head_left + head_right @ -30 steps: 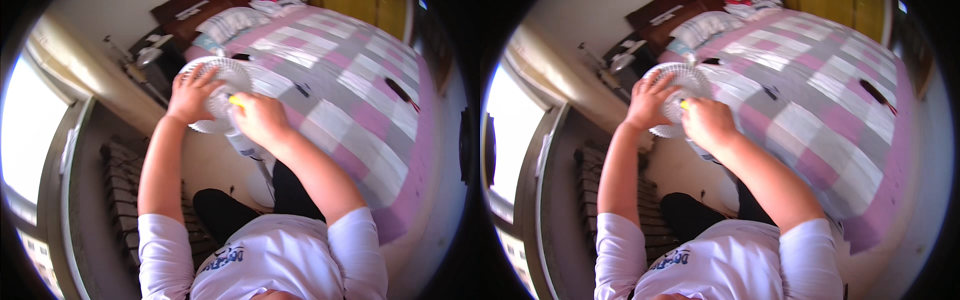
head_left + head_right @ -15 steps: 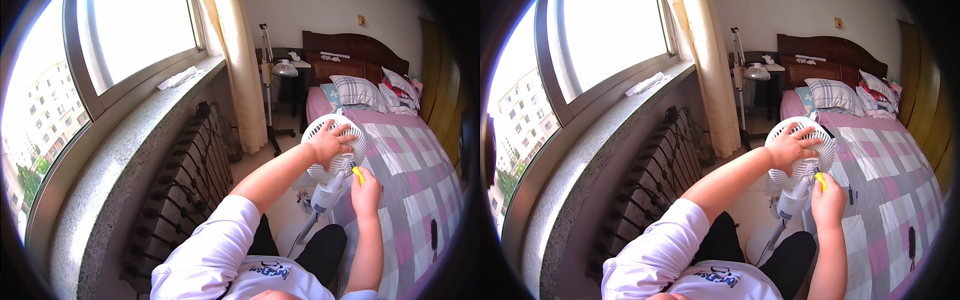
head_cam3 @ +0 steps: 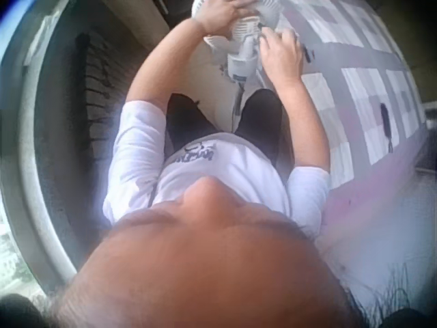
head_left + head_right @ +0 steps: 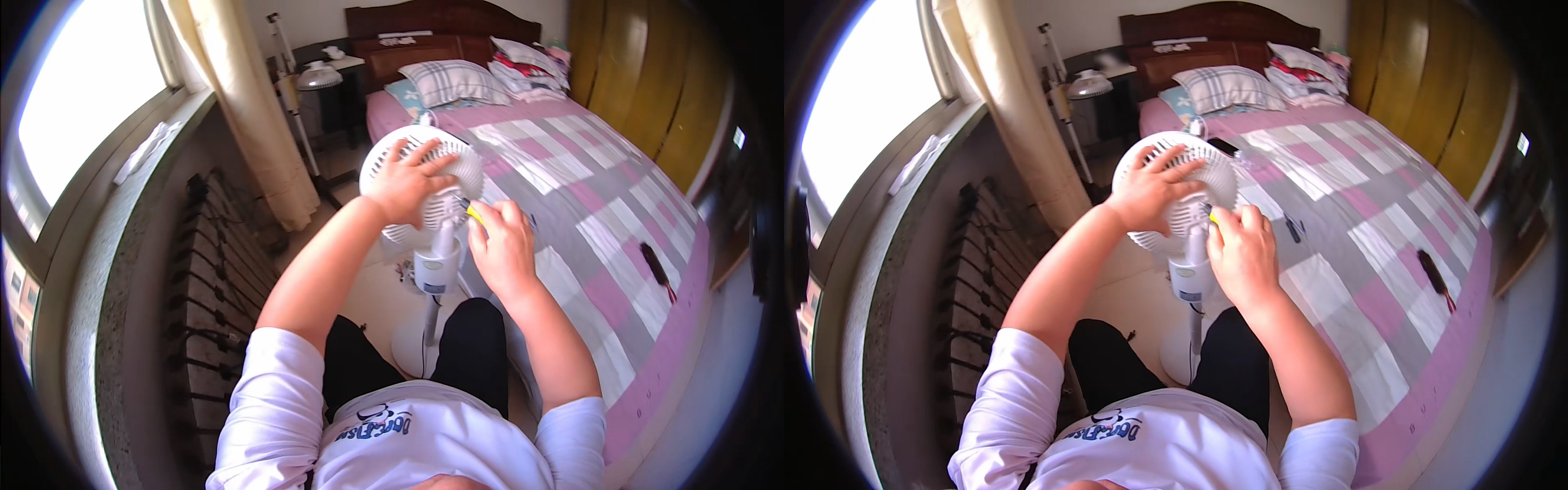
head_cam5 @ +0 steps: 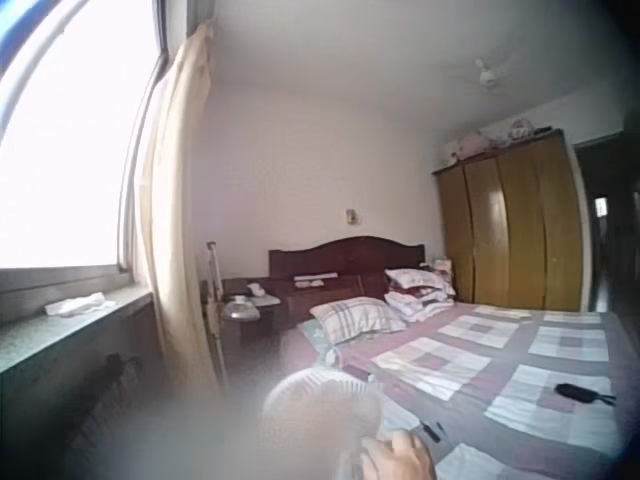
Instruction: The person uses a yellow screwdriver to unscrew and remove the front grille of a white standing fan. They then detach the fan blade and place the components on the bed.
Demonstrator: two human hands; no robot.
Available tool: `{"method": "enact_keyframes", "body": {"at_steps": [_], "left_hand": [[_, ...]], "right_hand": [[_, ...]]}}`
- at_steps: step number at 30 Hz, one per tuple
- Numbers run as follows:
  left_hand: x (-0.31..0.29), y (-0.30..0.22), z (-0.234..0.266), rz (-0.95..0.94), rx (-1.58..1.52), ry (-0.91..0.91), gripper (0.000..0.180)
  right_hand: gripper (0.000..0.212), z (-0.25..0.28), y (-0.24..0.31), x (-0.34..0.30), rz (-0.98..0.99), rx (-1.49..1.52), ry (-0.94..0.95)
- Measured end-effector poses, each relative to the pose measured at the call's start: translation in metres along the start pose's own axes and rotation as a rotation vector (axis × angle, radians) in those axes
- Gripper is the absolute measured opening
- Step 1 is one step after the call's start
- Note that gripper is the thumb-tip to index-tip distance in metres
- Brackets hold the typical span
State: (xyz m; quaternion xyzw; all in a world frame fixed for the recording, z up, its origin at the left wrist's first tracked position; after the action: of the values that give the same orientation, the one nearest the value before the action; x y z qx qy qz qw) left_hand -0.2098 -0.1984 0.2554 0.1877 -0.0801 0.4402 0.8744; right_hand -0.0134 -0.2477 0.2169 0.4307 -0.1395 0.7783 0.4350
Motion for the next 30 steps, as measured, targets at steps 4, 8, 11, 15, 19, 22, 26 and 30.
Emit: {"method": "enact_keyframes", "body": {"at_steps": [4,8,11,15,19,22,26,30], "left_hand": [[0.001,-0.002,0.007,0.02,0.009,0.033,0.096],[0.001,-0.002,0.005,0.022,-0.004,0.027,0.097],[0.001,-0.002,0.006,0.023,0.006,0.042,0.098],[0.004,-0.006,0.007,0.028,0.022,0.06,0.097],[0.003,-0.007,0.006,0.016,0.065,0.004,0.098],[0.003,-0.009,0.005,0.0,0.087,-0.022,0.099],[0.002,-0.012,0.007,0.009,0.092,-0.013,0.1],[0.0,-0.015,0.007,0.002,0.096,-0.026,0.1]], "right_hand": [[0.023,-0.008,-0.02,-0.006,-0.211,0.182,0.07],[0.022,-0.003,-0.018,-0.004,-0.194,0.122,0.191],[0.017,0.0,-0.007,-0.001,-0.202,0.041,0.304],[0.015,0.0,-0.003,-0.008,-0.094,-0.024,0.187],[0.02,-0.001,-0.009,-0.011,0.021,-0.168,0.009],[0.024,-0.001,-0.01,-0.015,0.058,-0.234,-0.025],[0.025,0.002,-0.008,-0.016,-0.055,-0.137,-0.015],[0.023,0.003,-0.016,-0.02,-0.083,-0.085,0.027]]}}
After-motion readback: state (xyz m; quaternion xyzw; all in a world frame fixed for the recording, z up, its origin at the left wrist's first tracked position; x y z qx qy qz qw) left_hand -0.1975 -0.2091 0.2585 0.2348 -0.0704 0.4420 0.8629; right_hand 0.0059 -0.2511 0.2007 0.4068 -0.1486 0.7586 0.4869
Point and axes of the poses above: each hand's wrist, its own x-axis towards the middle knuckle, its own z-axis out of the back of the hand, y = z × x, the point moved 1 cm from there along x, towards the middle knuckle, and after that the axes turned 7 degrees about -x, right-handed, at the moved point
